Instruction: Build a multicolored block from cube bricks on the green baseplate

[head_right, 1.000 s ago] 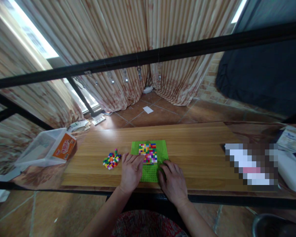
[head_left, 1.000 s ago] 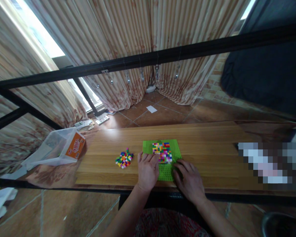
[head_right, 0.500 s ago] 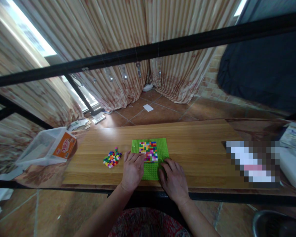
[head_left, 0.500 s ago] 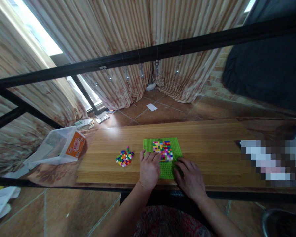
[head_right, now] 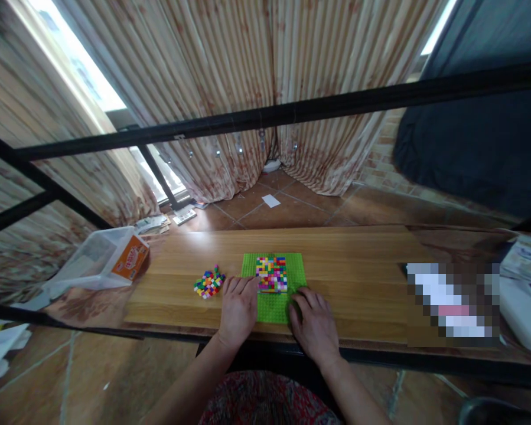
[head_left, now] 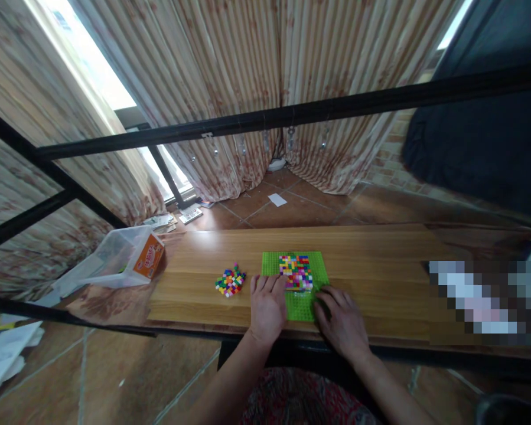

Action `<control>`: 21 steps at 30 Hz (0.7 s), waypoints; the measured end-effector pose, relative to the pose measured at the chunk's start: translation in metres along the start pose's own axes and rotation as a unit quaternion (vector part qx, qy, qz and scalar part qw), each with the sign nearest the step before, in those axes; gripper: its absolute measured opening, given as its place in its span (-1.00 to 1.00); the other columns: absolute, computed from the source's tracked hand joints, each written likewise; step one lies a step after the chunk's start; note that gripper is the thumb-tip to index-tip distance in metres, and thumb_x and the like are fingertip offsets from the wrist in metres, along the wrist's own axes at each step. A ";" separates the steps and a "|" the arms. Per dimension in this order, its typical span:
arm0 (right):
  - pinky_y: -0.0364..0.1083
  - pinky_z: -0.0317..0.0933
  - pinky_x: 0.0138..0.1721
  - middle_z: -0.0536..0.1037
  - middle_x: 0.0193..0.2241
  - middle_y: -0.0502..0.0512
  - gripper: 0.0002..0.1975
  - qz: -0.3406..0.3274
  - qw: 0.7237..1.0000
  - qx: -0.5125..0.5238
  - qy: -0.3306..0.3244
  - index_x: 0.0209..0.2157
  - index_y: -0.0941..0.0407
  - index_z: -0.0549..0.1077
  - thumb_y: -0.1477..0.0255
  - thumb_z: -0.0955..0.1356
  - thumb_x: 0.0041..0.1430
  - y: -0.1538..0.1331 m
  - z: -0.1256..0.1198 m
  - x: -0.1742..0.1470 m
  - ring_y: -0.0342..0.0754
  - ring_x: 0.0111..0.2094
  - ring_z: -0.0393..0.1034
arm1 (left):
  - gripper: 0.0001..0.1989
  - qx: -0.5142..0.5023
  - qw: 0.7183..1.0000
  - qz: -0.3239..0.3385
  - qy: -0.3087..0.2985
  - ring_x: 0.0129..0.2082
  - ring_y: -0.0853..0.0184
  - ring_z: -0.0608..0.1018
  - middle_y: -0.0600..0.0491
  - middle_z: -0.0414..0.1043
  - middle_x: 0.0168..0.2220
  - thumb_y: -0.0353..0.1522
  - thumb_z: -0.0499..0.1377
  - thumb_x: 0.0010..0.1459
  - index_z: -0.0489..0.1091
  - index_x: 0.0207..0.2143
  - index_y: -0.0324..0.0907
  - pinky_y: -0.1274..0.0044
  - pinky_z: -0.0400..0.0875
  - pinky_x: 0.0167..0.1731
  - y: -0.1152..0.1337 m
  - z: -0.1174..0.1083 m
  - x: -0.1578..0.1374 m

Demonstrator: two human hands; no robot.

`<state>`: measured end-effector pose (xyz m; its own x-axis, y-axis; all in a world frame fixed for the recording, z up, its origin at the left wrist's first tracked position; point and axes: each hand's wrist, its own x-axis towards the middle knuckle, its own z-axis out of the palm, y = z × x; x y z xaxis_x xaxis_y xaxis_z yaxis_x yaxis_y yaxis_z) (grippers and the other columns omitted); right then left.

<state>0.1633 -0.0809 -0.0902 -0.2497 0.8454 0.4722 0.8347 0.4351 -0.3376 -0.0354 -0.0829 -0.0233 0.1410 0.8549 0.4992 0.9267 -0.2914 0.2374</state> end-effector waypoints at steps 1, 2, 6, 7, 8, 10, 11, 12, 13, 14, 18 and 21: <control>0.08 0.26 -0.09 0.49 -0.10 0.19 -0.76 -0.001 1.000 0.001 0.002 -0.16 0.10 0.47 0.32 0.24 0.26 0.000 0.000 0.000 0.08 -0.07 0.33 | -0.73 -0.002 1.000 -0.014 0.013 -0.20 0.22 0.47 0.00 0.53 -0.19 -0.52 0.07 0.19 0.42 -0.09 -0.13 0.32 0.27 -0.07 -0.004 -0.002 -0.004; 0.08 0.26 -0.09 0.49 -0.10 0.19 -0.76 -0.001 1.000 0.001 0.002 -0.16 0.10 0.47 0.32 0.24 0.26 0.000 -0.001 0.000 0.08 -0.07 0.33 | -0.74 -0.004 0.999 -0.031 0.025 -0.20 0.22 0.48 -0.01 0.53 -0.20 -0.51 0.06 0.20 0.42 -0.11 -0.14 0.33 0.28 -0.08 -0.009 -0.005 -0.009; 0.08 0.26 -0.10 0.49 -0.10 0.19 -0.76 -0.007 1.000 0.002 0.001 -0.16 0.10 0.47 0.31 0.25 0.25 0.002 0.000 -0.001 0.09 -0.09 0.33 | -0.82 0.002 0.993 -0.109 0.046 -0.25 0.22 0.49 -0.03 0.51 -0.27 -0.48 0.04 0.21 0.42 -0.22 -0.17 0.36 0.34 -0.17 -0.039 -0.014 -0.039; 0.09 0.26 -0.10 0.49 -0.10 0.18 -0.75 -0.009 1.000 0.002 0.005 -0.17 0.09 0.47 0.29 0.25 0.25 0.003 0.001 -0.002 0.09 -0.10 0.33 | -0.83 0.010 0.990 -0.130 0.050 -0.27 0.21 0.49 -0.03 0.51 -0.29 -0.47 0.04 0.21 0.42 -0.24 -0.17 0.36 0.35 -0.20 -0.048 -0.016 -0.048; 0.09 0.25 -0.10 0.49 -0.10 0.18 -0.75 -0.010 1.000 0.003 0.008 -0.17 0.09 0.47 0.28 0.25 0.25 0.004 0.002 -0.003 0.10 -0.10 0.33 | -0.84 0.015 0.987 -0.151 0.055 -0.28 0.21 0.50 -0.03 0.51 -0.31 -0.46 0.04 0.21 0.41 -0.26 -0.17 0.36 0.36 -0.21 -0.056 -0.019 -0.056; 0.09 0.25 -0.11 0.49 -0.10 0.18 -0.74 -0.013 1.000 0.005 0.012 -0.16 0.07 0.47 0.27 0.25 0.24 0.006 0.004 -0.004 0.10 -0.11 0.33 | -0.86 0.021 0.977 -0.200 0.067 -0.29 0.21 0.50 -0.02 0.49 -0.34 -0.44 0.05 0.19 0.41 -0.29 -0.17 0.36 0.37 -0.21 -0.070 -0.024 -0.070; 0.09 0.25 -0.11 0.49 -0.10 0.17 -0.74 -0.014 1.000 0.005 0.012 -0.16 0.07 0.47 0.26 0.25 0.24 0.007 0.004 -0.004 0.10 -0.12 0.33 | -0.87 0.020 0.971 -0.226 0.071 -0.29 0.21 0.50 -0.02 0.49 -0.35 -0.42 0.06 0.18 0.40 -0.29 -0.17 0.37 0.37 -0.21 -0.076 -0.026 -0.076; 0.09 0.24 -0.11 0.49 -0.10 0.17 -0.74 -0.014 1.000 0.005 0.011 -0.15 0.07 0.47 0.26 0.25 0.24 0.007 0.005 -0.005 0.11 -0.11 0.33 | -0.88 0.020 0.965 -0.251 0.074 -0.29 0.20 0.51 -0.02 0.48 -0.35 -0.41 0.06 0.17 0.40 -0.30 -0.17 0.37 0.38 -0.22 -0.080 -0.028 -0.080; 0.09 0.24 -0.11 0.49 -0.10 0.17 -0.74 -0.014 1.000 0.003 0.010 -0.15 0.07 0.47 0.26 0.25 0.24 0.008 0.005 -0.005 0.11 -0.11 0.32 | -0.88 0.019 0.959 -0.272 0.074 -0.30 0.20 0.51 -0.02 0.48 -0.36 -0.38 0.07 0.16 0.40 -0.29 -0.17 0.37 0.39 -0.22 -0.084 -0.030 -0.082; 0.09 0.24 -0.11 0.48 -0.09 0.17 -0.74 -0.014 1.000 0.000 0.008 -0.15 0.08 0.47 0.27 0.25 0.24 0.008 0.005 -0.005 0.11 -0.11 0.32 | -0.87 0.019 0.954 -0.289 0.073 -0.30 0.20 0.51 -0.03 0.48 -0.35 -0.36 0.08 0.16 0.40 -0.28 -0.18 0.37 0.39 -0.23 -0.087 -0.031 -0.083; 0.09 0.24 -0.10 0.48 -0.09 0.18 -0.74 -0.012 1.000 -0.011 0.007 -0.17 0.09 0.47 0.29 0.25 0.24 0.007 0.004 -0.005 0.11 -0.10 0.31 | -0.79 0.028 0.950 -0.305 0.061 -0.27 0.18 0.52 -0.06 0.49 -0.32 -0.31 0.11 0.14 0.42 -0.21 -0.21 0.35 0.40 -0.21 -0.093 -0.030 -0.076; 0.08 0.25 -0.11 0.49 -0.09 0.18 -0.73 -0.013 1.000 -0.009 0.010 -0.16 0.09 0.48 0.27 0.25 0.24 0.007 0.004 -0.005 0.11 -0.10 0.32 | -0.75 0.035 0.958 -0.280 0.053 -0.23 0.17 0.52 -0.07 0.50 -0.29 -0.31 0.11 0.14 0.43 -0.15 -0.20 0.35 0.39 -0.19 -0.096 -0.026 -0.068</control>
<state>0.1684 -0.0810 -0.0979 -0.2618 0.8279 0.4960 0.8367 0.4509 -0.3109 -0.1431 -0.1246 -0.0586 -0.4174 0.8198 0.3921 0.8686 0.2331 0.4373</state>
